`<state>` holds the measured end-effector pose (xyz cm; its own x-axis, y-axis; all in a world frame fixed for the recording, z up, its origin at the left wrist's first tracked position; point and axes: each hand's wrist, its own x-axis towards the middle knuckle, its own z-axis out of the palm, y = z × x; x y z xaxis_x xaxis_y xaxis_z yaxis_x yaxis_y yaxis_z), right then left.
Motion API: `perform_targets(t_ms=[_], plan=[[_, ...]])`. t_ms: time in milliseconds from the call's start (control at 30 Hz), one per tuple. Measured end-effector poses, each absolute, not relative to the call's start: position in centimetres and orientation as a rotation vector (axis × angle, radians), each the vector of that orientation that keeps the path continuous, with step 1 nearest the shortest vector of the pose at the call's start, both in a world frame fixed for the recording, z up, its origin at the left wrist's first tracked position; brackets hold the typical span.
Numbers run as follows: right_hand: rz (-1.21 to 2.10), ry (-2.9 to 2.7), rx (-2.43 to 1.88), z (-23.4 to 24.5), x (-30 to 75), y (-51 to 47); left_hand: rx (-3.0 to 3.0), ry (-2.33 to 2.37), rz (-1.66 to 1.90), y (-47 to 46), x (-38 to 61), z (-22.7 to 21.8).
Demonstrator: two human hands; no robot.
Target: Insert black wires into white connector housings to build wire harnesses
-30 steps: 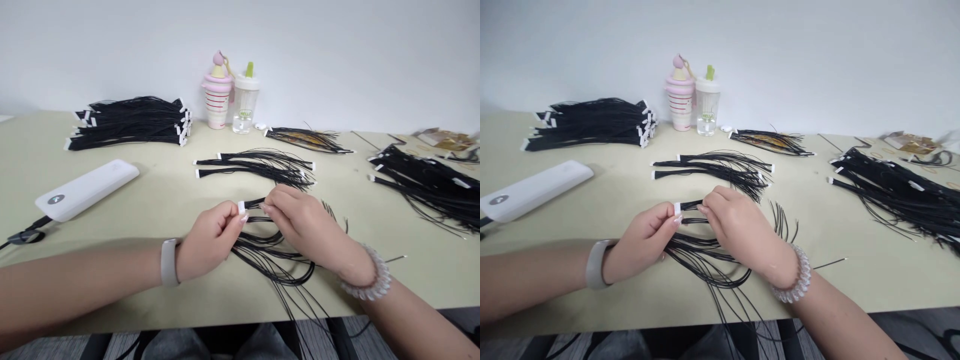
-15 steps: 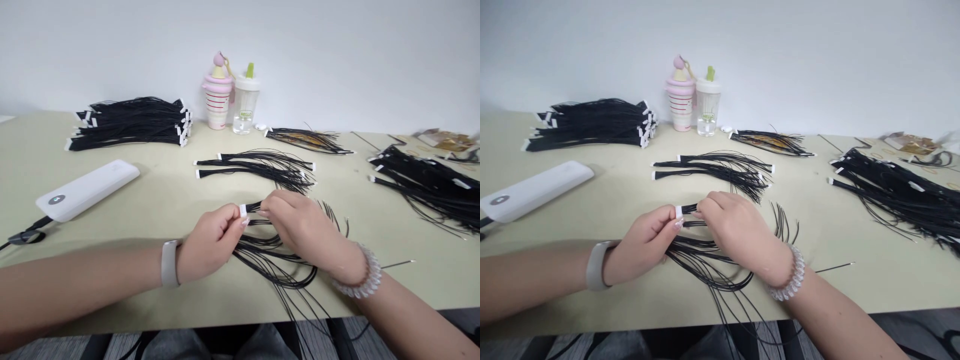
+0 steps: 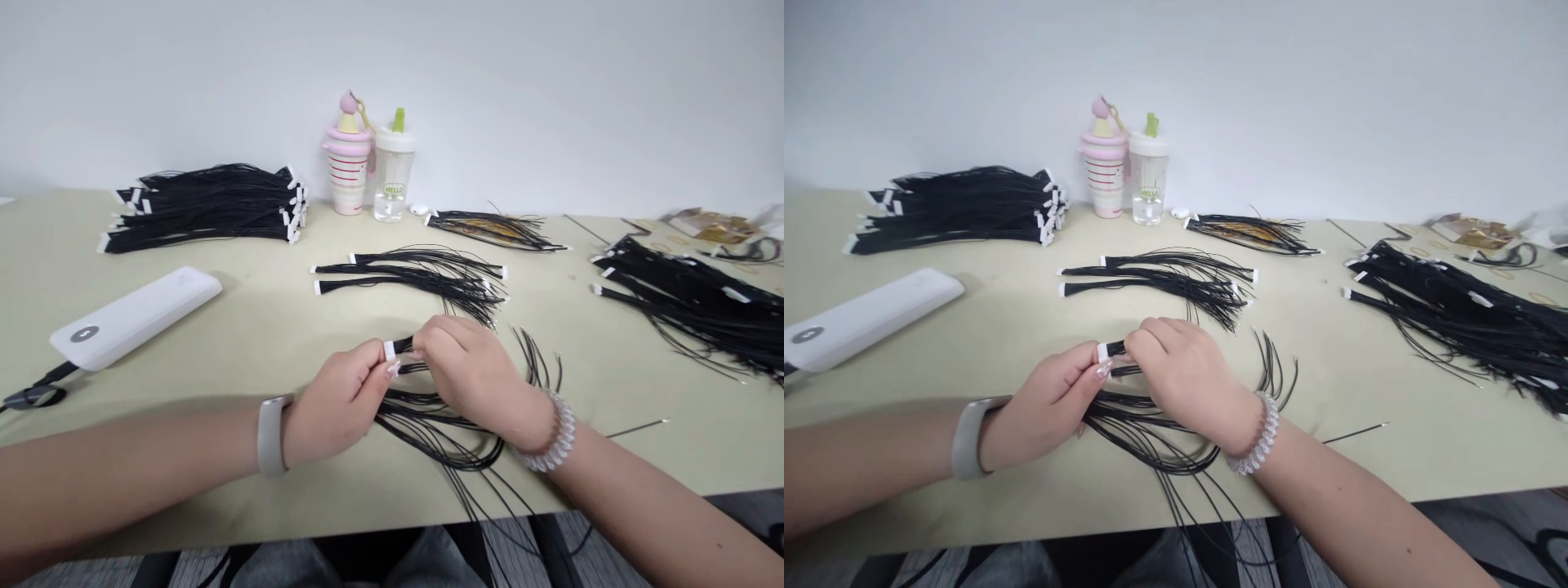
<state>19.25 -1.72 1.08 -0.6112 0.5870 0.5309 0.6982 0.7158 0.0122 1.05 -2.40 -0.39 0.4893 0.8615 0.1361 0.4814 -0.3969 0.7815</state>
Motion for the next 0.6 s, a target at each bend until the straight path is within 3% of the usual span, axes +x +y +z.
perform_targets(t_ms=[600], plan=[[-0.407,-2.452,-1.094,2.8,20.5,-1.5,1.601,1.101,0.791,-1.8,1.3,0.1]])
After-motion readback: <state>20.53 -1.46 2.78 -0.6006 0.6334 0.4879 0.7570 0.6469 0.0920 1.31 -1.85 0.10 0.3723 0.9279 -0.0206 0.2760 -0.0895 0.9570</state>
